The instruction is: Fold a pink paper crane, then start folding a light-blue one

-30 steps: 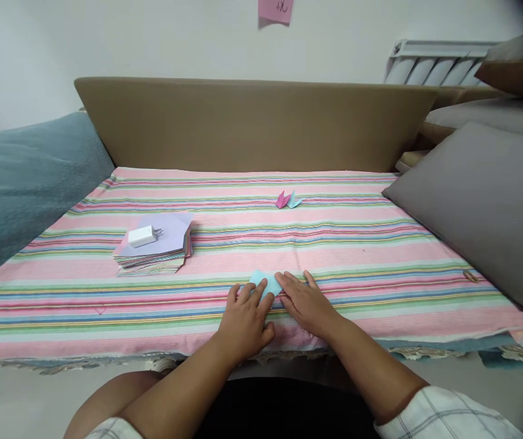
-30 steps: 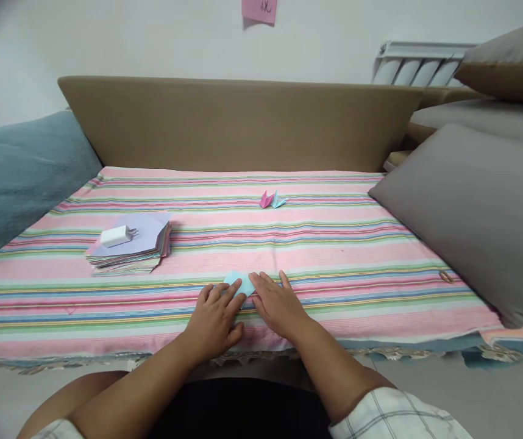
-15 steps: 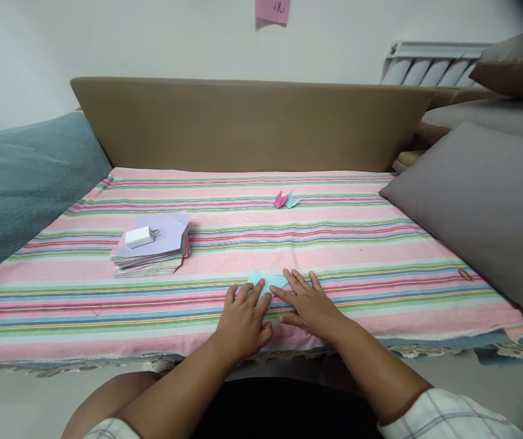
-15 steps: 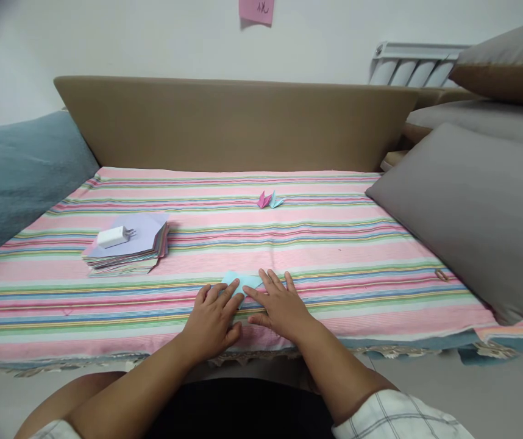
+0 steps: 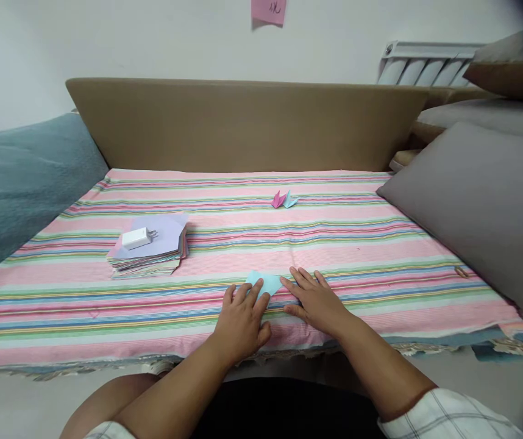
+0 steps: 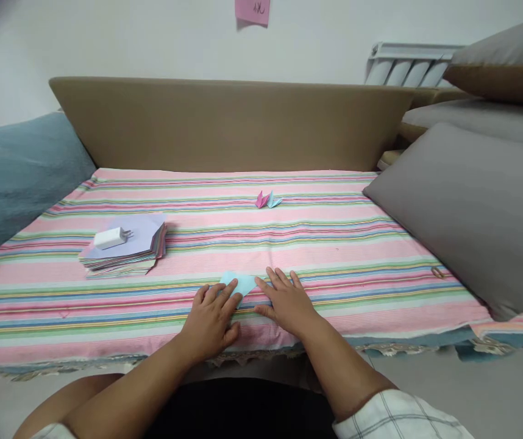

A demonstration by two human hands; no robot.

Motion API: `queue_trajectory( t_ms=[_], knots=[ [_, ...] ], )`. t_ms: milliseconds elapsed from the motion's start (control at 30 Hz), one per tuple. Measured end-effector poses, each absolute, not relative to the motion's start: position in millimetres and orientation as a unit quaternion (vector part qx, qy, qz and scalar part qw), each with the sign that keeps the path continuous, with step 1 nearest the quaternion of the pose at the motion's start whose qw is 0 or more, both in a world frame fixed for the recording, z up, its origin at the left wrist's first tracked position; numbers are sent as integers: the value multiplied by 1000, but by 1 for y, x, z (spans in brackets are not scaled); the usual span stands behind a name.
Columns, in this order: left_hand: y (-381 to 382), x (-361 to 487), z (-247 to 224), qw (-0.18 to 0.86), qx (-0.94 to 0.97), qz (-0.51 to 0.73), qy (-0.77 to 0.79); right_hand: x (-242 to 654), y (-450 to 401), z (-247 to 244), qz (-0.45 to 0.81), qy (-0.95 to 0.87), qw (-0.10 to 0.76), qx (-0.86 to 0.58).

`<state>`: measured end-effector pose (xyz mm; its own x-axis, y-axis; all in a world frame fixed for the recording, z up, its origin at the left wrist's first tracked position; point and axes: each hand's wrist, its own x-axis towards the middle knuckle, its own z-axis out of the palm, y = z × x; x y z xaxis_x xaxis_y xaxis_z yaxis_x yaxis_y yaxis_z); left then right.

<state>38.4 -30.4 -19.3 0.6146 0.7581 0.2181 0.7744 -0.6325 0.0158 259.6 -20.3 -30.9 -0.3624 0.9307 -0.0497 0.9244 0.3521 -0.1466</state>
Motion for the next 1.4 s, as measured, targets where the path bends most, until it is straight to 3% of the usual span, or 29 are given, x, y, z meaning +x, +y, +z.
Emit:
queue_trajectory(
  t_ms=[467, 600, 700, 800, 1000, 1133, 1400],
  knots=[
    [-31, 39, -18, 28, -898, -98, -428, 261, -17, -27, 80, -782, 15, -618],
    [-31, 39, -19, 25, -899, -98, -427, 260, -13, -26, 21, -748, 100, -656],
    [-31, 39, -18, 22, -898, -103, -428, 243, -14, -25, -12, -805, 180, -565],
    [-31, 39, -16, 13, -897, -107, -428, 218, -21, -25, -6, -887, 181, -424],
    [-29, 38, -27, 10, -901, -96, -424, 186, -40, -21, -82, -884, 235, -395],
    [-28, 38, -32, 29, -901, -96, -423, 182, -41, -23, -27, -915, 236, -327],
    [-31, 37, -17, 0, -899, -100, -425, 201, -22, -37, 92, -878, 229, -410]
  ],
)
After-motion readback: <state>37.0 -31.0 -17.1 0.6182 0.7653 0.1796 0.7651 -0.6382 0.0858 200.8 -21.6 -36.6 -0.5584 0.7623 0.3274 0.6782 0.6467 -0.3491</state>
